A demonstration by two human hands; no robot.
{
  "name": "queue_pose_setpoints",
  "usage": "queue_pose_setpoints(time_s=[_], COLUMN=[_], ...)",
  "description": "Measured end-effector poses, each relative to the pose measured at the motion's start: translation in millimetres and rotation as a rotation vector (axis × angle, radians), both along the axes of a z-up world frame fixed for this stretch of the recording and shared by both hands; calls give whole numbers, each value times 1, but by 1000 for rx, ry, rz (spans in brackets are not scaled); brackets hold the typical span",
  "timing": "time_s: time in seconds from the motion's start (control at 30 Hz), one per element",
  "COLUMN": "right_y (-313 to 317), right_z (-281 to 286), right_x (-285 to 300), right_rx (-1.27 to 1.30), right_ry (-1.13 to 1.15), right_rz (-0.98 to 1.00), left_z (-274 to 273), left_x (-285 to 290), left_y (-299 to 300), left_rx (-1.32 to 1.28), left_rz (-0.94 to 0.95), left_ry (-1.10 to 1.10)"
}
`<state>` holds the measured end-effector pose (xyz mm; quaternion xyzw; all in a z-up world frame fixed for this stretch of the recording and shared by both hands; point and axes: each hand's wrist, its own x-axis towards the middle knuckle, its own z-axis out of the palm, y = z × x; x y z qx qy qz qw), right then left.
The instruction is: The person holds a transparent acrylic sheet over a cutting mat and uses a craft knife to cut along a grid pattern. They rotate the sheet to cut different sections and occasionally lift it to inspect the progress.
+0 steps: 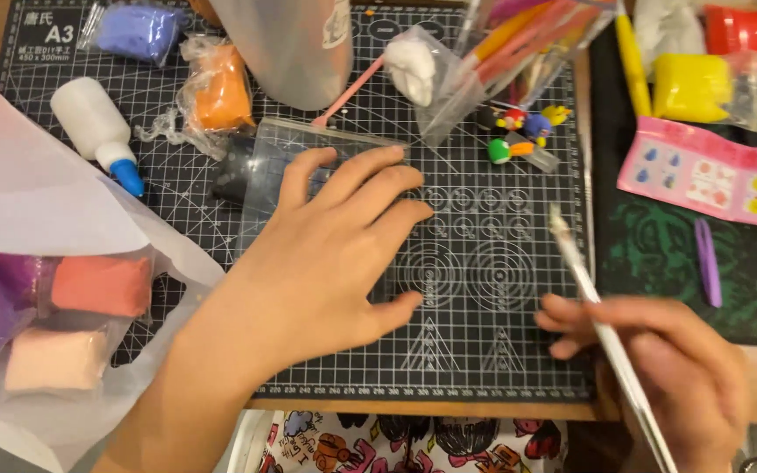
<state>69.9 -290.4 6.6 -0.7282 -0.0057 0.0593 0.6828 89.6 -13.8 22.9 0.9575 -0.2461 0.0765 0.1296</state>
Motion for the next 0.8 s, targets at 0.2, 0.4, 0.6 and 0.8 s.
queue_pose_setpoints(time_s=[0.2,0.4,0.6,0.8], right_y=[-29,27,36,31], right_z=[-33,-9,2,1], right_x=[21,-24,-19,-24], right_rx=[-237,-492,-669,-807], right_ry=[-600,-373,-634,-653], right_rz=[353,124,184,191], left_z=[-2,-1,0,1], left_x=[0,0,1,0], left_y=[0,0,1,1], left_rx=[-3,-23,-50,-50], left_rz=[11,6,-28,-22], left_ry=[14,35,58,48])
